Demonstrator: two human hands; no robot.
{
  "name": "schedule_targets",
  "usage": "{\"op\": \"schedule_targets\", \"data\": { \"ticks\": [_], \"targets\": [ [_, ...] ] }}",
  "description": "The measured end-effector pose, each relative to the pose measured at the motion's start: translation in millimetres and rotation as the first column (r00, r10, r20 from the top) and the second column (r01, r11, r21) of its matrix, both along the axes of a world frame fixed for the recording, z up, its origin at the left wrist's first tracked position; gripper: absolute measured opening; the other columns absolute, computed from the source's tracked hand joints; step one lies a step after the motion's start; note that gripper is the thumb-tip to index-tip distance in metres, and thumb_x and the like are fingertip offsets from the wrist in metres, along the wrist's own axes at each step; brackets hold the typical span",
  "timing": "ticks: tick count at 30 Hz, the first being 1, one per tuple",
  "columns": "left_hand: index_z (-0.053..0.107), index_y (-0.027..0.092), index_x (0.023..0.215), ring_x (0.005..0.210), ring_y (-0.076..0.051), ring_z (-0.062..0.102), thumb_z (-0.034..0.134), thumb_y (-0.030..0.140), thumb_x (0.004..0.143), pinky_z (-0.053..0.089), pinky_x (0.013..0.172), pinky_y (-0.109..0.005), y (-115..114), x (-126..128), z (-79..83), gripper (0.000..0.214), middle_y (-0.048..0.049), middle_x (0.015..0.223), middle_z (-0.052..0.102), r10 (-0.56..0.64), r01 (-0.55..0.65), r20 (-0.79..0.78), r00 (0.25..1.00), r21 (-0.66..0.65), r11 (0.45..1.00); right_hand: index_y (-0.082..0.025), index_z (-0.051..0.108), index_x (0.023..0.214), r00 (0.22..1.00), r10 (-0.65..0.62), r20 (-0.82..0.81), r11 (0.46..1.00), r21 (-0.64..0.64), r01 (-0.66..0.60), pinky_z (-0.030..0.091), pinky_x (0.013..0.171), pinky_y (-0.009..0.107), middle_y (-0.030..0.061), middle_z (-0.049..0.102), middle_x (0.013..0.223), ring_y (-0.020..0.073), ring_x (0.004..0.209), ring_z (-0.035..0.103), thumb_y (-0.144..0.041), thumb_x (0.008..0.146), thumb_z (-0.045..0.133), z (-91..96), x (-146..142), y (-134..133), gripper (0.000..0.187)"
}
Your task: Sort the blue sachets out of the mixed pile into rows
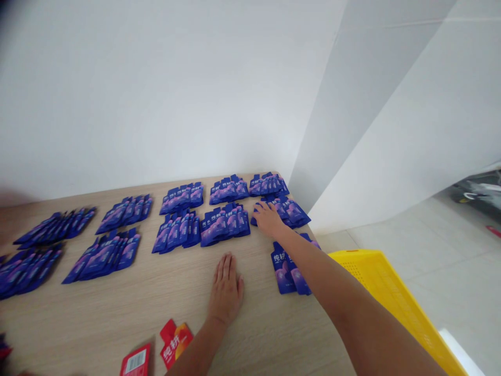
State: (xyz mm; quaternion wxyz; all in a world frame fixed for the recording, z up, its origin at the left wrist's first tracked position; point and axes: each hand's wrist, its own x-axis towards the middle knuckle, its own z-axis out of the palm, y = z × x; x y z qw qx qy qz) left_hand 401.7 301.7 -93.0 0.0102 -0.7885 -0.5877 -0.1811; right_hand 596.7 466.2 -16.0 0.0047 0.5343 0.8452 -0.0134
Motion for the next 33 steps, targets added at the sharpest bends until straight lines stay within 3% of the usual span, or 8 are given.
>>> {"op": "schedule_targets", "data": {
  "ticks": [4,12,27,33],
  "targets": [
    [0.033,0.006,0.142,0.136,-0.028,0.038,0.037,0.019,0.089,0.041,0.107,-0.048,-0.1,0.5,0.3,0.054,-0.0183,0.143,0.044,0.005,-0.005,0.001,1.0,-0.013,1.0,-0.021,0.06,0.122,0.998,0.039,0.043,0.998,-0.06,-0.036,0.025,0.106,0.054,0.0075,0.049,0.141,0.0323,0.133,0.035,-0.013,0.087,0.039,-9.8,-5.4,2.5,0.042],
    [0.037,0.006,0.139,0.136,-0.028,0.037,0.037,0.02,0.088,0.041,0.107,-0.048,0.1,1.3,0.2,0.052,-0.0182,0.143,0.045,0.007,-0.006,0.005,1.0,-0.018,1.0,-0.02,0.056,0.127,0.986,0.153,0.072,0.982,-0.127,-0.143,0.026,0.107,0.05,0.0075,0.05,0.141,0.0288,0.133,0.037,-0.009,0.089,0.035,-5.2,17.9,-6.0,0.045],
    [0.032,0.006,0.143,0.138,-0.027,0.034,0.038,0.019,0.088,0.038,0.11,-0.047,0.1,0.3,-0.7,0.056,-0.0186,0.144,0.043,0.002,-0.002,0.01,1.0,-0.033,0.999,-0.017,0.056,0.125,0.979,0.183,0.085,0.982,-0.062,-0.178,0.025,0.108,0.048,0.0116,0.049,0.141,0.0284,0.132,0.038,-0.007,0.088,0.038,-3.5,24.2,-23.6,0.043],
    [0.03,0.007,0.143,0.138,-0.027,0.034,0.036,0.019,0.089,0.039,0.109,-0.048,0.0,1.3,2.5,0.056,-0.0185,0.145,0.042,0.005,-0.005,0.001,1.0,-0.064,0.998,-0.018,0.057,0.124,0.98,0.188,0.07,0.982,-0.019,-0.187,0.029,0.105,0.047,0.0124,0.052,0.137,0.0287,0.131,0.04,-0.014,0.093,0.036,-8.4,23.1,-24.4,0.038]
  ]
}}
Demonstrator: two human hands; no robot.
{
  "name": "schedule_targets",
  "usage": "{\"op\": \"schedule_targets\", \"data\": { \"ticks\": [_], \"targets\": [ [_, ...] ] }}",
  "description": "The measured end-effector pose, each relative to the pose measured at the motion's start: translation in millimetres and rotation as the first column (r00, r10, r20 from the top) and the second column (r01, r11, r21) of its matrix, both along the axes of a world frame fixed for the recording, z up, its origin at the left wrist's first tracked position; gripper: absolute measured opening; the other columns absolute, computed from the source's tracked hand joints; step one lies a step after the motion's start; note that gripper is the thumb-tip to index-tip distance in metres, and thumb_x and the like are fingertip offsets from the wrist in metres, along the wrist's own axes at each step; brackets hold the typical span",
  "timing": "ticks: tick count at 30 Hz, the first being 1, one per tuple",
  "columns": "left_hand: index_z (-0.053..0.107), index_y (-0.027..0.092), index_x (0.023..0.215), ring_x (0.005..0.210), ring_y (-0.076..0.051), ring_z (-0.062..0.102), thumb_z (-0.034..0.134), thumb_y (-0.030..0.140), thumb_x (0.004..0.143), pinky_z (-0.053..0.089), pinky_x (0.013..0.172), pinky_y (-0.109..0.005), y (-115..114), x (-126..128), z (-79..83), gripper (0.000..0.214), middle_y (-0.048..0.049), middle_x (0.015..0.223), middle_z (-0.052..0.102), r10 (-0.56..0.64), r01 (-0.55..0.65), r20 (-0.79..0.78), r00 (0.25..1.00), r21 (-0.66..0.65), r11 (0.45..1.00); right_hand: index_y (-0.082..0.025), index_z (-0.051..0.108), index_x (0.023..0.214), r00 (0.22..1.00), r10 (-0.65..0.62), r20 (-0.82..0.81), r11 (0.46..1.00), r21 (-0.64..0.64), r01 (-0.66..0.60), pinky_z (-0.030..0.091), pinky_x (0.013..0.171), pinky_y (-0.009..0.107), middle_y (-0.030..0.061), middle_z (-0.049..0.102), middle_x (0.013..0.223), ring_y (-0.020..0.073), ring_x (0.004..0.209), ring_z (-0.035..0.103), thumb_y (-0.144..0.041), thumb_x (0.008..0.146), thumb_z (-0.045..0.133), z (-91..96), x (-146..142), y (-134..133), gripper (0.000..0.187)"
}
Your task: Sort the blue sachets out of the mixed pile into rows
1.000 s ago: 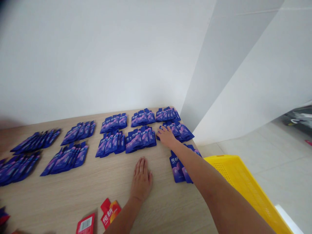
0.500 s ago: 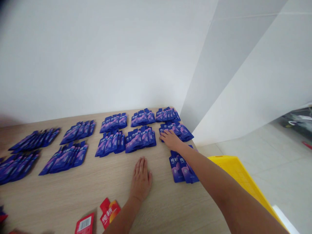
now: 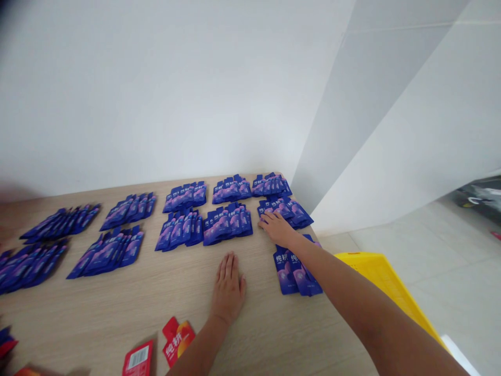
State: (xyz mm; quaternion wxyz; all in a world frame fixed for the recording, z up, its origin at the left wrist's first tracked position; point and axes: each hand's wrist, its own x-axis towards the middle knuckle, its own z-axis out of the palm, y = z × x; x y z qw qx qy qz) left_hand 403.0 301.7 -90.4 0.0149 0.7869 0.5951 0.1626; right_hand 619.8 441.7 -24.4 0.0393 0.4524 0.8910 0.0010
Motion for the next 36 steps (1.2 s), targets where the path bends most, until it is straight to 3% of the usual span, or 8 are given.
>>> {"op": "schedule_targets", "data": {
  "ticks": [6,10,14,18,21,25,36],
  "targets": [
    [0.032,0.006,0.142,0.138,-0.028,0.034,0.037,0.019,0.088,0.038,0.109,-0.048,-1.0,1.8,0.2,0.056,-0.0188,0.145,0.042,0.005,-0.005,0.008,1.0,-0.002,1.0,-0.013,0.056,0.126,0.996,-0.02,-0.089,0.999,0.039,0.023,0.031,0.106,0.043,0.0159,0.051,0.137,0.0274,0.132,0.039,-0.017,0.093,0.037,7.8,-23.8,-3.1,0.038],
    [0.03,0.006,0.142,0.138,-0.028,0.033,0.038,0.018,0.086,0.038,0.109,-0.049,-1.4,3.5,-0.2,0.058,-0.0189,0.145,0.041,0.007,-0.007,0.006,1.0,-0.001,1.0,-0.016,0.058,0.124,0.971,0.083,-0.224,0.995,0.079,-0.067,0.029,0.108,0.044,0.0137,0.05,0.139,0.026,0.134,0.036,-0.018,0.093,0.038,18.4,-74.9,-10.2,0.037],
    [0.045,0.005,0.132,0.132,-0.03,0.043,0.039,0.017,0.086,0.041,0.107,-0.051,-1.7,4.0,2.2,0.049,-0.0197,0.135,0.052,0.013,-0.013,-0.005,1.0,-0.019,1.0,-0.019,0.062,0.116,0.931,0.252,-0.263,0.967,0.099,-0.234,0.027,0.11,0.046,0.0105,0.049,0.14,0.0256,0.135,0.034,-0.02,0.091,0.045,18.9,-137.1,-19.6,0.031],
    [0.05,0.007,0.126,0.125,-0.03,0.05,0.04,0.017,0.084,0.043,0.105,-0.052,-1.5,3.4,3.9,0.045,-0.018,0.126,0.058,-0.03,0.029,-0.008,1.0,-0.044,0.999,-0.009,0.058,0.121,0.962,0.174,-0.209,0.984,0.072,-0.162,0.026,0.111,0.047,0.0173,0.047,0.142,0.0279,0.136,0.034,-0.023,0.089,0.046,9.7,-173.8,-20.0,0.037],
    [0.046,0.007,0.131,0.129,-0.03,0.046,0.04,0.017,0.084,0.041,0.106,-0.052,-1.2,4.1,2.6,0.048,-0.0185,0.13,0.055,-0.03,0.031,0.013,0.999,-0.054,0.998,-0.003,0.053,0.127,0.985,0.09,-0.145,0.996,0.032,-0.086,0.024,0.111,0.049,0.0227,0.043,0.143,0.0315,0.137,0.031,-0.029,0.087,0.048,2.8,-179.4,-13.8,0.047],
    [0.042,0.007,0.134,0.133,-0.031,0.041,0.039,0.017,0.084,0.038,0.109,-0.054,-1.3,5.9,-0.1,0.051,-0.0186,0.135,0.052,-0.001,0.003,0.034,0.999,-0.067,0.998,-0.007,0.049,0.132,0.987,0.099,-0.128,0.995,0.028,-0.096,0.023,0.11,0.052,0.0215,0.04,0.146,0.0326,0.138,0.03,-0.032,0.085,0.052,-3.3,-176.0,-6.5,0.053],
    [0.042,0.007,0.135,0.134,-0.029,0.041,0.038,0.019,0.086,0.038,0.11,-0.052,-2.3,5.6,-3.8,0.051,-0.0177,0.137,0.051,0.015,-0.013,0.043,0.999,-0.046,0.999,-0.01,0.051,0.132,0.992,0.066,-0.109,0.996,0.068,-0.059,0.021,0.109,0.055,0.0218,0.042,0.144,0.0354,0.137,0.03,-0.037,0.089,0.046,-12.6,-174.2,-3.1,0.051]
  ]
}}
